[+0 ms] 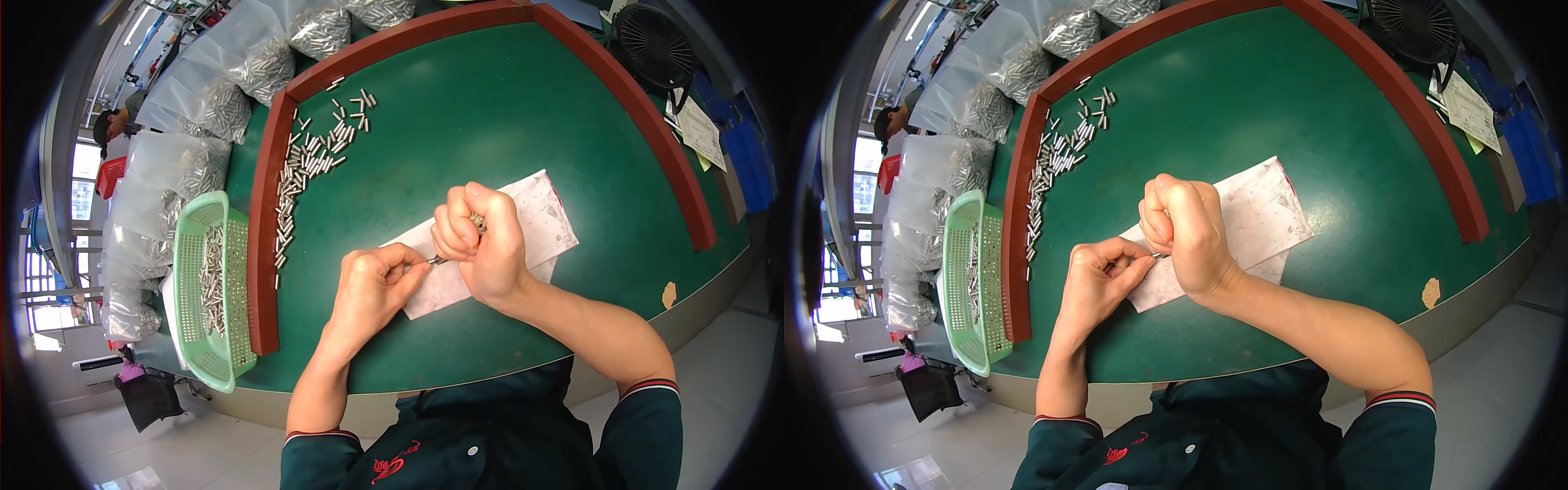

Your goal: Assembling small metal components using a manual hand tool at a manufacturing workstation.

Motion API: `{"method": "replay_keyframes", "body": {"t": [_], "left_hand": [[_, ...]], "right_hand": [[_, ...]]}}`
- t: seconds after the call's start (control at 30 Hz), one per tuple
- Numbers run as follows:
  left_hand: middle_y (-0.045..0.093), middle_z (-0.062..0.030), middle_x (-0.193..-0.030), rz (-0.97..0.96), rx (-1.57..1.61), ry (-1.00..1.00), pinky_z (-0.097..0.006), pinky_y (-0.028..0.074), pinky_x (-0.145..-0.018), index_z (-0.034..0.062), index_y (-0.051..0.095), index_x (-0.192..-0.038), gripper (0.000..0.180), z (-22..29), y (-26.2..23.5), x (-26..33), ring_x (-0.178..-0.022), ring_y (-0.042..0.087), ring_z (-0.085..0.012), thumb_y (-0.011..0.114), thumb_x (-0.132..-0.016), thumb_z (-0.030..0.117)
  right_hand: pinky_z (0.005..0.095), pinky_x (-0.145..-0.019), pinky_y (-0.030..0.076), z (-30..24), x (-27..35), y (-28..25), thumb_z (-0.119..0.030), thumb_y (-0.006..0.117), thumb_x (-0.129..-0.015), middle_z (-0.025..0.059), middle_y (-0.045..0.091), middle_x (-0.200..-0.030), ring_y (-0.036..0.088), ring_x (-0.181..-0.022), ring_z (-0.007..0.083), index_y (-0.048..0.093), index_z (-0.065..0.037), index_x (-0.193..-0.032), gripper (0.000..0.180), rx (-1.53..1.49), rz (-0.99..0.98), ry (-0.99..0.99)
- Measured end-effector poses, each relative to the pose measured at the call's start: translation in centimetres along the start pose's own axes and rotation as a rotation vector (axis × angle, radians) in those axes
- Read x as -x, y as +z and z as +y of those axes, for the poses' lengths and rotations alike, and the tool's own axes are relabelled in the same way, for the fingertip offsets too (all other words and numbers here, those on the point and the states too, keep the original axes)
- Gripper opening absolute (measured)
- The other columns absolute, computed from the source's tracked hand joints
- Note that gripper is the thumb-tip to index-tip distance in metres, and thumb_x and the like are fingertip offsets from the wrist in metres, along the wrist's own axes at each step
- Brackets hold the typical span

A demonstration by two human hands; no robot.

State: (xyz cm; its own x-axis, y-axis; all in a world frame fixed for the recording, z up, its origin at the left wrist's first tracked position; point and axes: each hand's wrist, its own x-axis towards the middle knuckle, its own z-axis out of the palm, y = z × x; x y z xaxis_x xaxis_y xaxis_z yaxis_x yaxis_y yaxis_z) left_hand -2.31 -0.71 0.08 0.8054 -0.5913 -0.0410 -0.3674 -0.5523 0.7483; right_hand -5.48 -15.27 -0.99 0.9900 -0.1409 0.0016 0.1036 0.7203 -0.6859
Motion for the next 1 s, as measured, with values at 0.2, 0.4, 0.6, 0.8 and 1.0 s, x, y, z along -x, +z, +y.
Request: {"method": "replay_keyframes", "body": {"t": [0.2,0.4,0.6,0.8,1.0], "left_hand": [[0.030,-0.0034,-0.043,0.010,-0.021,-0.008,-0.028,0.029,-0.040,-0.0023,0.059,-0.068,0.007,0.3,0.0,-0.2,-0.040,0.030,-0.0106,0.065,-0.068,0.002],[0.041,-0.0023,-0.046,0.037,0.019,-0.013,-0.026,0.031,-0.041,-0.0021,0.058,-0.071,0.008,0.3,-0.2,0.1,-0.043,0.037,-0.0069,0.064,-0.071,0.003],[0.042,-0.0013,-0.070,-0.159,1.315,-0.333,-0.017,0.025,-0.045,0.0042,0.052,-0.083,0.011,-1.7,-1.9,-0.9,-0.052,0.027,-0.0050,0.055,-0.084,0.015],[0.057,-0.0076,-0.078,-0.142,1.334,-0.427,-0.016,0.030,-0.046,-0.0033,0.053,-0.100,0.021,-2.0,-2.3,-1.1,-0.055,0.038,-0.0041,0.054,-0.084,0.010],[0.051,-0.0075,-0.074,0.006,1.338,-0.515,-0.018,0.033,-0.047,-0.0008,0.053,-0.090,0.026,-1.4,-2.5,-1.1,-0.056,0.038,-0.0073,0.047,-0.089,0.024]], "right_hand": [[0.0247,-0.041,0.018,0.3,0.4,0.1,-0.026,0.030,-0.085,-0.0008,0.025,-0.042,0.018,-0.040,0.0083,0.028,-0.010,-0.051,0.038,0.070,0.011,-0.046],[0.0246,-0.041,0.018,0.1,0.4,0.5,-0.024,0.030,-0.085,-0.0001,0.026,-0.042,0.019,-0.041,0.0081,0.028,-0.009,-0.051,0.038,0.109,0.017,-0.053],[0.0238,-0.041,0.020,-0.1,0.4,0.1,-0.018,0.031,-0.084,-0.0006,0.027,-0.045,0.023,-0.043,0.0075,0.027,-0.009,-0.050,0.036,0.015,0.006,-0.003],[0.0238,-0.041,0.019,0.0,0.3,0.1,-0.019,0.031,-0.084,-0.0003,0.027,-0.044,0.023,-0.042,0.0080,0.027,-0.009,-0.051,0.035,0.024,0.006,0.010],[0.0240,-0.040,0.018,0.1,0.1,0.2,-0.019,0.030,-0.085,-0.0004,0.026,-0.043,0.021,-0.041,0.0079,0.027,-0.008,-0.050,0.036,0.010,0.016,0.006]]}}
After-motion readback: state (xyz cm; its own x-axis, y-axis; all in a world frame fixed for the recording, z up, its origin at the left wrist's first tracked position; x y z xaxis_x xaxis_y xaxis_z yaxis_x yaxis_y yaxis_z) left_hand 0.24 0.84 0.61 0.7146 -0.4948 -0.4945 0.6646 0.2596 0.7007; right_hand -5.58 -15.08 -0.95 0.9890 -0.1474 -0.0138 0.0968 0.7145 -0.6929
